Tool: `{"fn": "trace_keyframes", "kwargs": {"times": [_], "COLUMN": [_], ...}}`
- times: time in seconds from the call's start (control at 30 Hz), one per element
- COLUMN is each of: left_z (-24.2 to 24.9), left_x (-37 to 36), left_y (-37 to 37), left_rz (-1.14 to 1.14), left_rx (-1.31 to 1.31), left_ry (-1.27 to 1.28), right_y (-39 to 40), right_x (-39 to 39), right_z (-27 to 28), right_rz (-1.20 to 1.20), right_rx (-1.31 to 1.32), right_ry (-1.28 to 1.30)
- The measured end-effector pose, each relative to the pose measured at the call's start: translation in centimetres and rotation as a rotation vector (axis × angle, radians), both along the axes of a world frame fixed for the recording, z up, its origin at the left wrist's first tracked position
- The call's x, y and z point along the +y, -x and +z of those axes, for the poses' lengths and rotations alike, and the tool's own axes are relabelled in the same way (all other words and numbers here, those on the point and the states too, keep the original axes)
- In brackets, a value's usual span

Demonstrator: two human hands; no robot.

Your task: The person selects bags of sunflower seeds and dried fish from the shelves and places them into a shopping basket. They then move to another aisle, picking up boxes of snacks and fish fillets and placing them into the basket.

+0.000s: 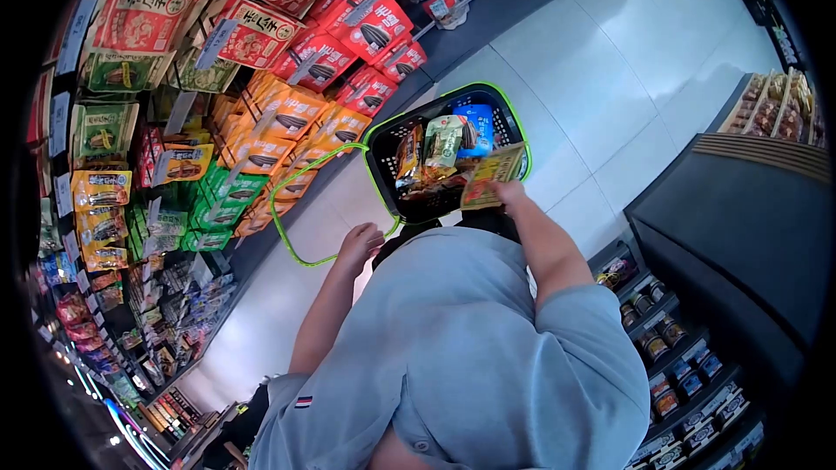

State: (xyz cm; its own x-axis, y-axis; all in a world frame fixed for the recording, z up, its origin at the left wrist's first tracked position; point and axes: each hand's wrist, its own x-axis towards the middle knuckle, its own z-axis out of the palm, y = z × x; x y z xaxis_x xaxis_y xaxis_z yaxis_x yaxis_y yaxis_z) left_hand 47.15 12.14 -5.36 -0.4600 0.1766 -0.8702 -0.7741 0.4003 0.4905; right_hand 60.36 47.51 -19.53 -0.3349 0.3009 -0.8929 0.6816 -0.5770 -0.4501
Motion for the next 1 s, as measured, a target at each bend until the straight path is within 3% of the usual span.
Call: {"fn": "trace_keyframes", "kwargs": {"times": [0.13,0.27,0.33,0.37,0.4,0.47,0.5,0.6,0.8,1.0], "left_z": [0.1,0.4,0.8,0.7,0.7,0.9,1.0,0.7,-1.0,-1.3], "left_x": [-5.6,-8.9,-9.2,-9.4,-9.5,-9.1,-8.8,-8.3,-8.2,-9.0], "left_y": [-1.6,-4.1,-5.3,-5.7,-6.0,-6.2,-6.4,-6.5,-5.9,-4.1], "left_rz": [0.101,0.092,0.105,0.097,0.09,0.093,0.094,0.099,0.078,0.144], "left_rx": [-0.013,-0.021,-0.016,-0.023,-0.029,-0.02,-0.006,0.016,0.048,0.047], "left_ry": [0.174,0.303,0.315,0.312,0.307,0.292,0.289,0.281,0.274,0.255], "right_y": [1.0,3.2,3.5,3.4,2.9,1.3,1.5,0.3,-2.3,-0.7], "right_x": [2.1,3.4,4.5,5.0,5.1,4.4,4.5,3.1,2.5,2.2], "right_z": [0.9,-0.2,-2.3,-2.7,-3.1,-3.8,-2.0,-0.6,-3.5,-1.3], "right_rz": [0.078,0.185,0.369,0.573,0.573,0.858,0.892,0.893,0.972,0.939], "right_rx": [-0.044,0.173,-0.012,-0.119,-0.114,0.041,0.004,0.043,0.029,-0.119], "right_ry": [0.035,0.036,-0.119,-0.314,-0.316,-0.886,-0.633,-0.493,-0.51,-0.364]}}
